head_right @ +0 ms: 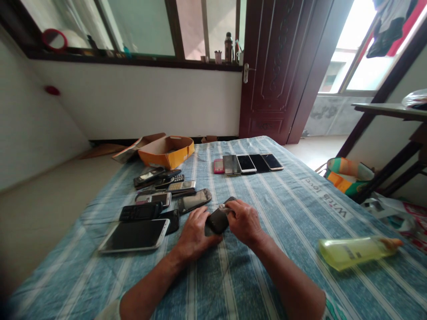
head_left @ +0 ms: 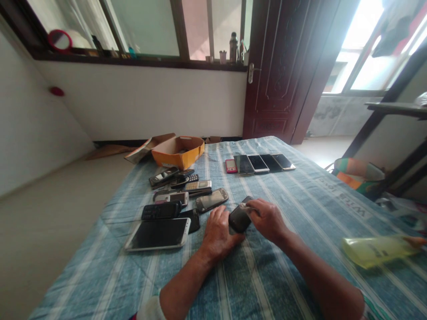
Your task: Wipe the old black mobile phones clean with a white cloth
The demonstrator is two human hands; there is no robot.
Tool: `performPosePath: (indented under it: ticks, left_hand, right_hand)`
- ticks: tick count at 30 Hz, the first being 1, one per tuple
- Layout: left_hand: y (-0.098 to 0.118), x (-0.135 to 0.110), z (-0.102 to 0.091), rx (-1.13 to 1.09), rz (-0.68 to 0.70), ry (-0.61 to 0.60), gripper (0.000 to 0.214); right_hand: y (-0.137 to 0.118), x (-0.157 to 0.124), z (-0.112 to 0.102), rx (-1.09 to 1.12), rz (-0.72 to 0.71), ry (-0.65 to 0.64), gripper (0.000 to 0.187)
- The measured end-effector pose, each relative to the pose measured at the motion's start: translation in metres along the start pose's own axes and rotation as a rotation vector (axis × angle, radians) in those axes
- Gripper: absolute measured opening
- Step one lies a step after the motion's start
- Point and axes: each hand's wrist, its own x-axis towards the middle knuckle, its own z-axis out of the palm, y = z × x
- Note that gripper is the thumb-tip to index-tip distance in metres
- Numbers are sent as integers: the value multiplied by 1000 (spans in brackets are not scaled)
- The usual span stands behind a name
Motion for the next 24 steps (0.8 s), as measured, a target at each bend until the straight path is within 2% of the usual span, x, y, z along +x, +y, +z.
performPosePath:
  ticks: [8, 10, 13, 16, 18, 20, 24]
  left_hand:
    - [2, -1, 5, -2, -4, 44, 39]
    - [3, 0, 5, -5, -9, 40, 35]
    - [2, 0, 5, -14, 7, 49, 33]
    - [1, -1, 4, -29, 13, 52, 42]
    - [1, -1, 3, -42, -1, 31, 49]
    - [2, -1, 3, -54, -14, 13, 53]
    - [2, -1, 3, -54, -21, 15, 52]
  right_hand:
    - [-28, -12, 2, -184, -119, -190, 19]
    - [-31, -12, 1, -143, -139, -219, 19]
    - [-28, -10, -1, 52, -128, -250, 21]
    - [-17, -5, -2, 126, -42, -147, 23]
    - [-9, -3, -2, 3, 10, -33, 26]
    - [-4, -2, -2, -166, 16, 19, 28]
    - [-11, -4, 1, -354, -71, -79, 28]
